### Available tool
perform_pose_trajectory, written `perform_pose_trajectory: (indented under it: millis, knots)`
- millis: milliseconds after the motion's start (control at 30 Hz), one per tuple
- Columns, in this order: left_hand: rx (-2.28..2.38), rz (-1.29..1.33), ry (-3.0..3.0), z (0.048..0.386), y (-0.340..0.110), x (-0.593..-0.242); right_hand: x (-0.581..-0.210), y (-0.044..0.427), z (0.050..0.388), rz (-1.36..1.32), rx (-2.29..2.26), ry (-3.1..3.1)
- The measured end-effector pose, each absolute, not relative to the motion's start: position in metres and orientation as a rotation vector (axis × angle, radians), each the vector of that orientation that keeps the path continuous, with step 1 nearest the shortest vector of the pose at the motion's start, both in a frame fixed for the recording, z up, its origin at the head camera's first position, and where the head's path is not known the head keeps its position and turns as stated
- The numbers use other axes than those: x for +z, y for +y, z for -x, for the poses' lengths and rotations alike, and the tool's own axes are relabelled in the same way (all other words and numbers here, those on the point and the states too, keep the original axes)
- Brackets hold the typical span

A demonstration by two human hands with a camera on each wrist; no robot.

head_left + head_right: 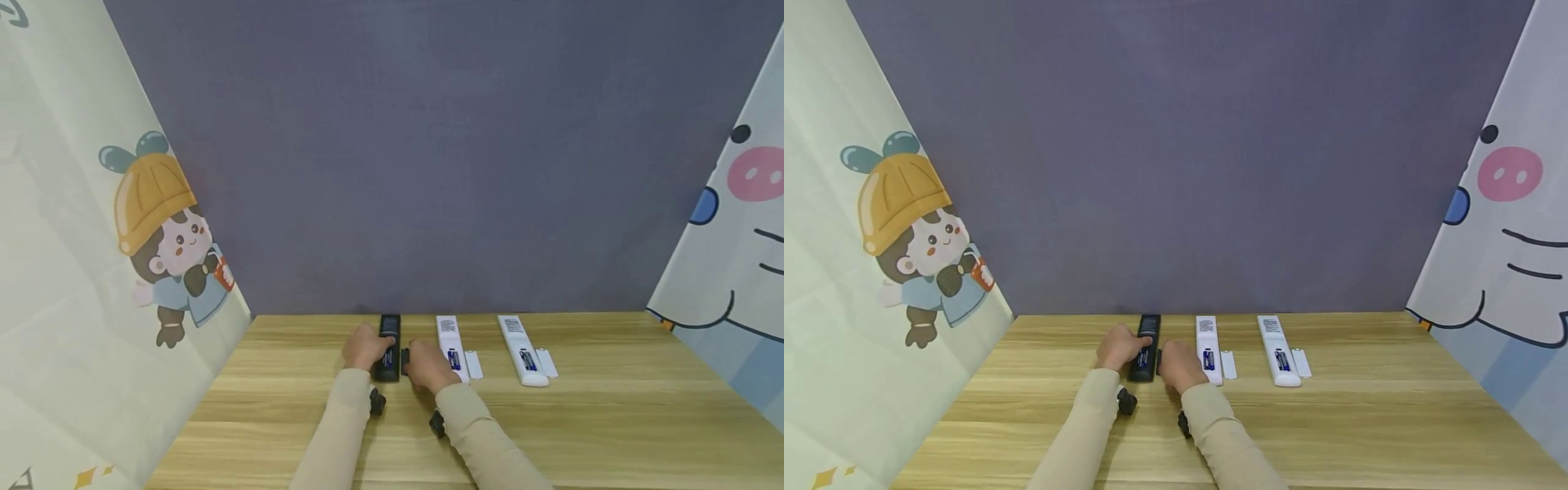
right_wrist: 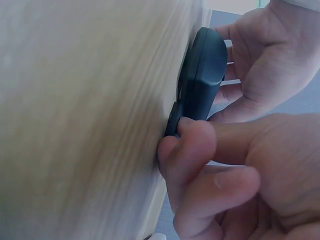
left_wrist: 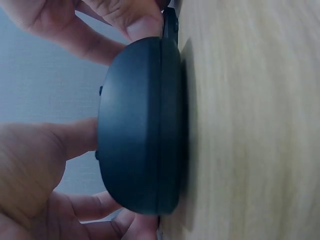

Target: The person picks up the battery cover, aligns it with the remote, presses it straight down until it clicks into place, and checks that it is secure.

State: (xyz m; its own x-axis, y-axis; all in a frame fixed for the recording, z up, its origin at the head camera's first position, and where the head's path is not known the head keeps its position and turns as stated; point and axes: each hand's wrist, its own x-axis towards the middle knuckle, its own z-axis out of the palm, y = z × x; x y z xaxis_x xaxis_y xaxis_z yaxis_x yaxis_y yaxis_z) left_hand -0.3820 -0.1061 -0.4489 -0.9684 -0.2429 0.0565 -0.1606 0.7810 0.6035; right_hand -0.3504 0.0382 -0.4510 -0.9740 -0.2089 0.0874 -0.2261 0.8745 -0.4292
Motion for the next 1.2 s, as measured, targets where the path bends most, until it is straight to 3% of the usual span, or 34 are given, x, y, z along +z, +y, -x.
perform_pose_trajectory:
  millis: [1200]
  knots:
    - [-1.099,-0.392,-2.755,0.3841,-0.1040,-0.4555,-0.4469,0.0390,0.3470,-0.289,0.780,-2.848]
